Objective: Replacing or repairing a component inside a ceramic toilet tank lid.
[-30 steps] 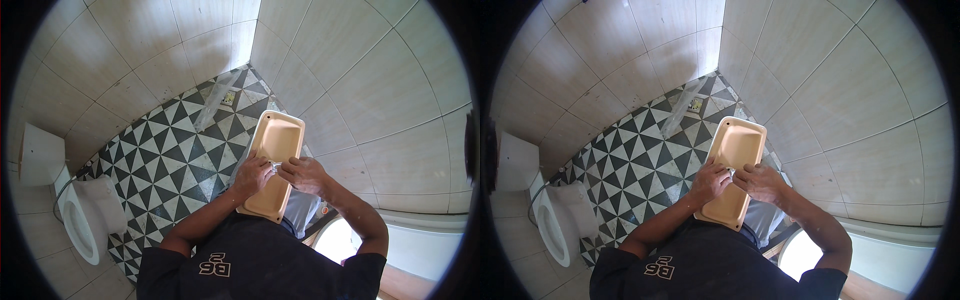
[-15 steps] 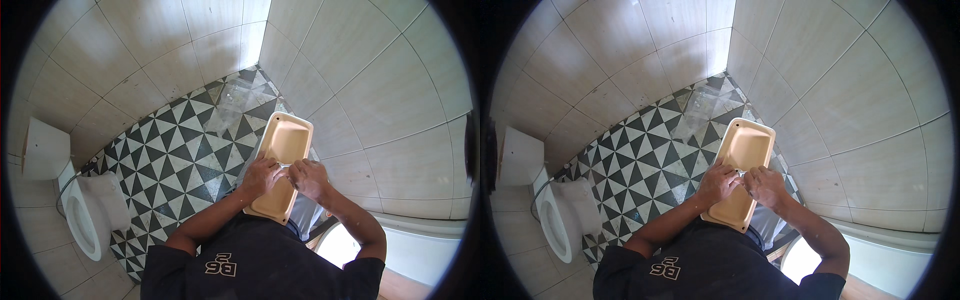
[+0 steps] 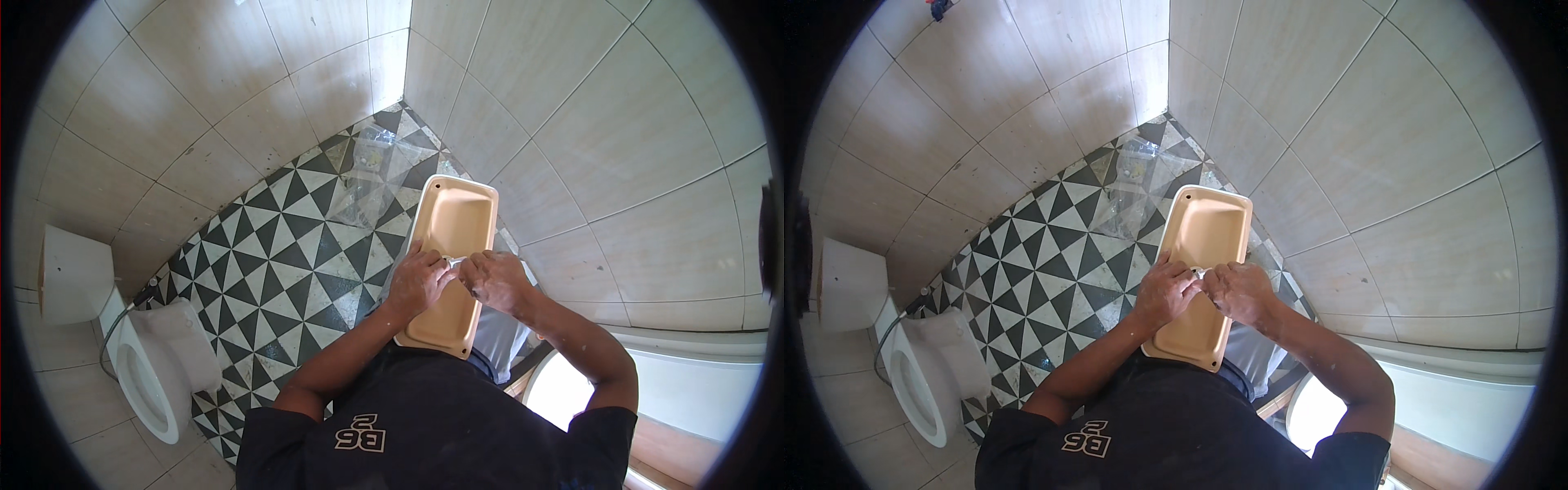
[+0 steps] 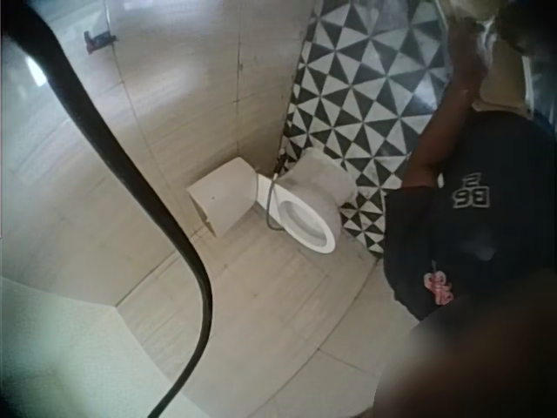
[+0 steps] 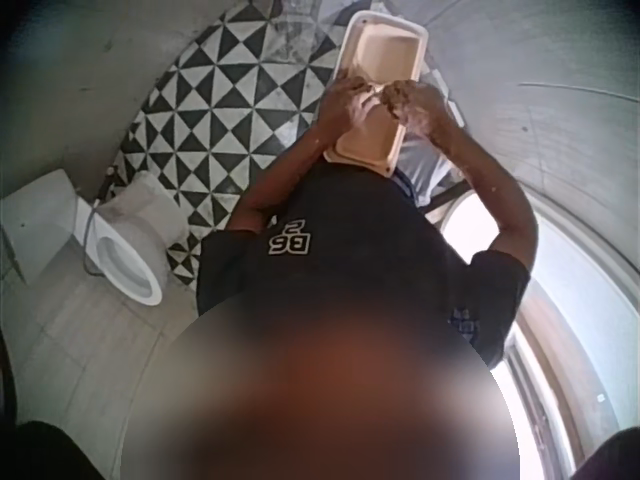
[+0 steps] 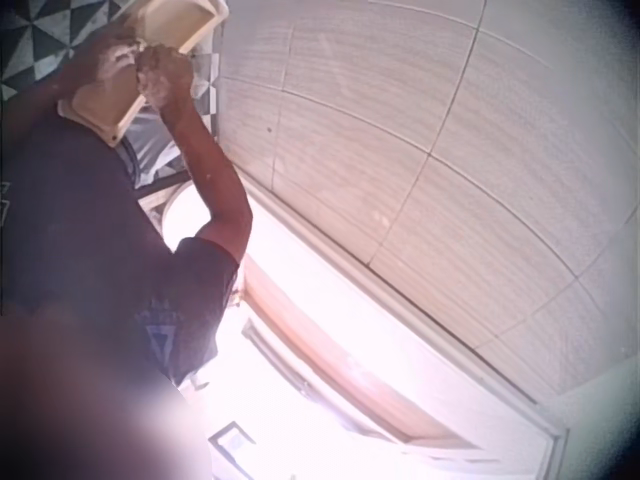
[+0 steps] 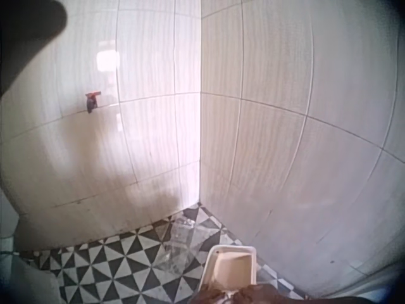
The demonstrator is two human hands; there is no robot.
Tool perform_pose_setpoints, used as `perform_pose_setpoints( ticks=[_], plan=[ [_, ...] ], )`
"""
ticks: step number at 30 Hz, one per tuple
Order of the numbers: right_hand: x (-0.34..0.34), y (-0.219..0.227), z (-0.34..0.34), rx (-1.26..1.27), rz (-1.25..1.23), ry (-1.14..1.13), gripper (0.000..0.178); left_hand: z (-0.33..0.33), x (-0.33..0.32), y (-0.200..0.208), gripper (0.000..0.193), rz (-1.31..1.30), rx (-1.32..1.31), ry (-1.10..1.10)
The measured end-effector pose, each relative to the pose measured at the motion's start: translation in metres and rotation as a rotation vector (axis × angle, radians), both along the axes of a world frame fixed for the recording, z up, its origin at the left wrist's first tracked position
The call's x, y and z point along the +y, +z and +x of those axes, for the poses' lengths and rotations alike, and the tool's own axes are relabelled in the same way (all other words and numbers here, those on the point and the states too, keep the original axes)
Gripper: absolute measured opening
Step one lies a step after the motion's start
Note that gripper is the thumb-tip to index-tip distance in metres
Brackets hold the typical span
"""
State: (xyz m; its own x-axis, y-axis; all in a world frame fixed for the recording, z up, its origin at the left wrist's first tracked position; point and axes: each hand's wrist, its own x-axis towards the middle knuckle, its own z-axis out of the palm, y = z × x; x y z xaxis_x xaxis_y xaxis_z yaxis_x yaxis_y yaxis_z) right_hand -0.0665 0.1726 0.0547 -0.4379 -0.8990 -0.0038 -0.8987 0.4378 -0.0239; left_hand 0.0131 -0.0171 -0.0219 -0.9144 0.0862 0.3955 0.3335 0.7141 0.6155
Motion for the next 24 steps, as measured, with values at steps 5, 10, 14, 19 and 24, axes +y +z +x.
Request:
perform_pose_setpoints(
  ticks=[5, 10, 14, 19, 24],
  plan=[
    [-0.006, 0.029, 0.0, 0.049, -0.067, 0.087, 0.02, 0.0, -0.001, -0.004, 0.014, -0.024, -0.026, 0.014],
    [-0.005, 0.017, -0.009, 0.026, -0.08, 0.208, 0.013, -0.003, -0.002, 0.0, 0.012, -0.02, 0.015, 0.009],
    [-0.002, 0.005, -0.007, 0.077, -0.085, 0.139, 0.013, -0.004, 0.002, -0.001, 0.012, 0.019, 0.011, 0.016],
    [0.0, 0.001, -0.003, 0.071, -0.07, 0.027, 0.016, -0.006, 0.0, -0.001, 0.012, -0.009, 0.003, 0.005],
    [-0.012, 0.033, 0.001, 0.065, -0.042, 0.139, 0.018, -0.002, -0.007, -0.002, 0.014, 0.016, 0.018, 0.033]
  ],
)
